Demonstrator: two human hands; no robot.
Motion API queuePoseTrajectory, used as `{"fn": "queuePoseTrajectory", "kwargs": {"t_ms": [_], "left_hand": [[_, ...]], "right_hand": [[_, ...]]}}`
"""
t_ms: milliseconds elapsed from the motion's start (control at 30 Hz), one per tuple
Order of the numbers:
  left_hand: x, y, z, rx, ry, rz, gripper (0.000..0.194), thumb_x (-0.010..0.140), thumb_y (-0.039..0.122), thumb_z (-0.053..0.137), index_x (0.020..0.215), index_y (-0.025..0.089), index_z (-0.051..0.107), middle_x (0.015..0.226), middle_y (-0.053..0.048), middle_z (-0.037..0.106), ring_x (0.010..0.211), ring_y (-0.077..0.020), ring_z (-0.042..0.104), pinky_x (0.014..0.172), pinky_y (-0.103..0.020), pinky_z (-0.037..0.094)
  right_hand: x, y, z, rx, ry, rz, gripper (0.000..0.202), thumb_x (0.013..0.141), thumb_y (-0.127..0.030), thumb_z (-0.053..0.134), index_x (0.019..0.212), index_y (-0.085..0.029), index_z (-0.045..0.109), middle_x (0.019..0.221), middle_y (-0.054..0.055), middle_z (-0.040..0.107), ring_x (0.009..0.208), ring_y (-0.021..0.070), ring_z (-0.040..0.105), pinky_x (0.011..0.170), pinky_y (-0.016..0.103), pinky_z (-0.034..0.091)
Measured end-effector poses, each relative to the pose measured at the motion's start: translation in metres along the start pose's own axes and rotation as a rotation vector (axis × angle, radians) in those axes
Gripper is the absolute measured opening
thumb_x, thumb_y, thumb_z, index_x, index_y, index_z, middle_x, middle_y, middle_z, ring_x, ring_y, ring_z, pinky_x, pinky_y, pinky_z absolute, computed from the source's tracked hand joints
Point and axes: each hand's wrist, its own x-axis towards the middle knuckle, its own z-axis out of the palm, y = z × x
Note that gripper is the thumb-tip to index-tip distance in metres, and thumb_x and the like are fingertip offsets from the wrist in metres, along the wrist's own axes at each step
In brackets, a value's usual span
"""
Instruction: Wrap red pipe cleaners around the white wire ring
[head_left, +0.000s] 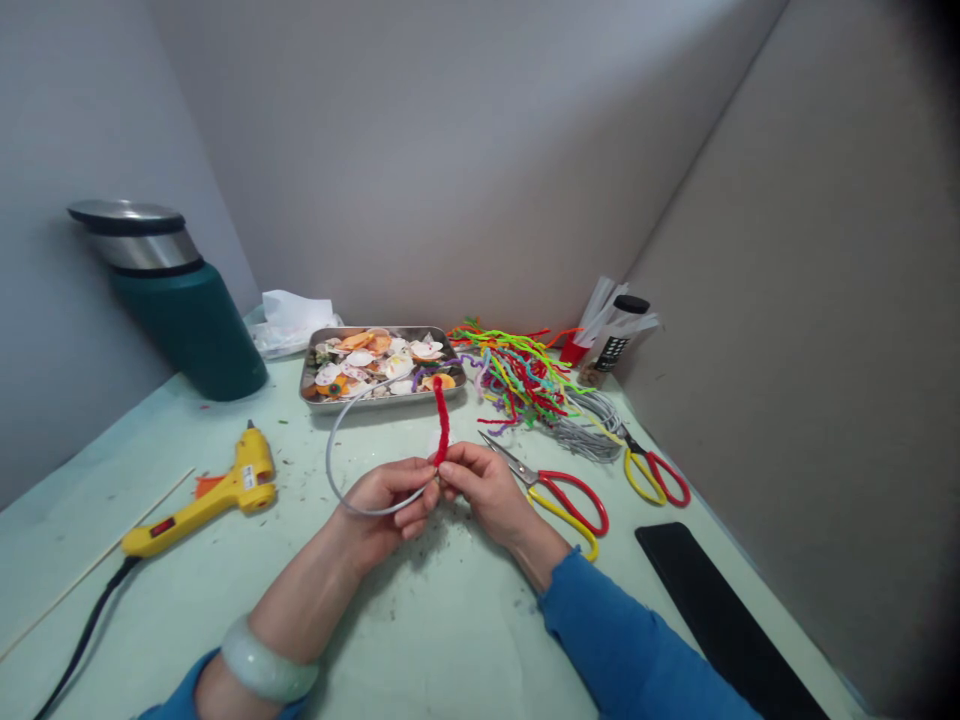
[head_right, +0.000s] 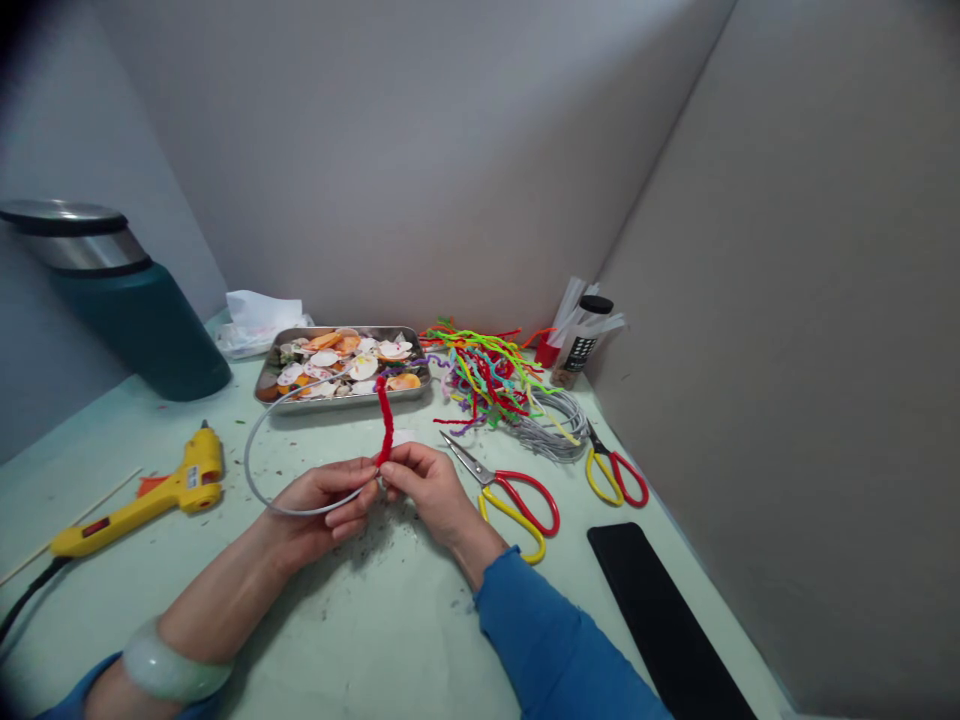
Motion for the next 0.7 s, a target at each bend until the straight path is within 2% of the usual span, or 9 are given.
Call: {"fn": "queuePoseTrajectory", "kwargs": {"t_ms": [133,333,700], "left_hand": [[0.0003,-0.0009,-0.0004,-0.004,-0.012,-0.011,0.022,0.08,0.011,0.049,0.062,0.008,0.061,0.046,0.001,0.051,0.028,-0.0008,0.025,0.03,-0.015,0.029],[0.0004,-0.0022,-0.0006,0.015,0.016,-0.015,0.02,0.08,0.011,0.05,0.064,0.008,0.061,0.053,-0.002,0.057,0.028,0.0004,0.025,0.03,-0.015,0.028],[0.0017,-0.0024,-0.0009,0.034,0.059,-0.007,0.023,0.08,0.011,0.049,0.061,0.007,0.06,0.048,-0.001,0.053,0.028,-0.0005,0.025,0.03,-0.015,0.029]], "right_hand": [[0.0,0.0008,-0.0008,0.009,-0.005,-0.011,0.011,0.076,-0.026,0.064,0.079,-0.016,0.065,0.063,-0.002,0.06,0.054,0.0084,0.048,0.057,0.021,0.038],[-0.0007,0.0001,0.0,-0.011,0.0,-0.001,0.009,0.077,-0.024,0.062,0.077,-0.015,0.064,0.061,-0.002,0.06,0.053,0.0085,0.048,0.055,0.022,0.037],[0.0005,-0.0024,0.003,0.001,0.03,-0.005,0.012,0.073,-0.026,0.065,0.072,-0.015,0.062,0.058,-0.002,0.059,0.051,0.0079,0.047,0.053,0.021,0.038]]}}
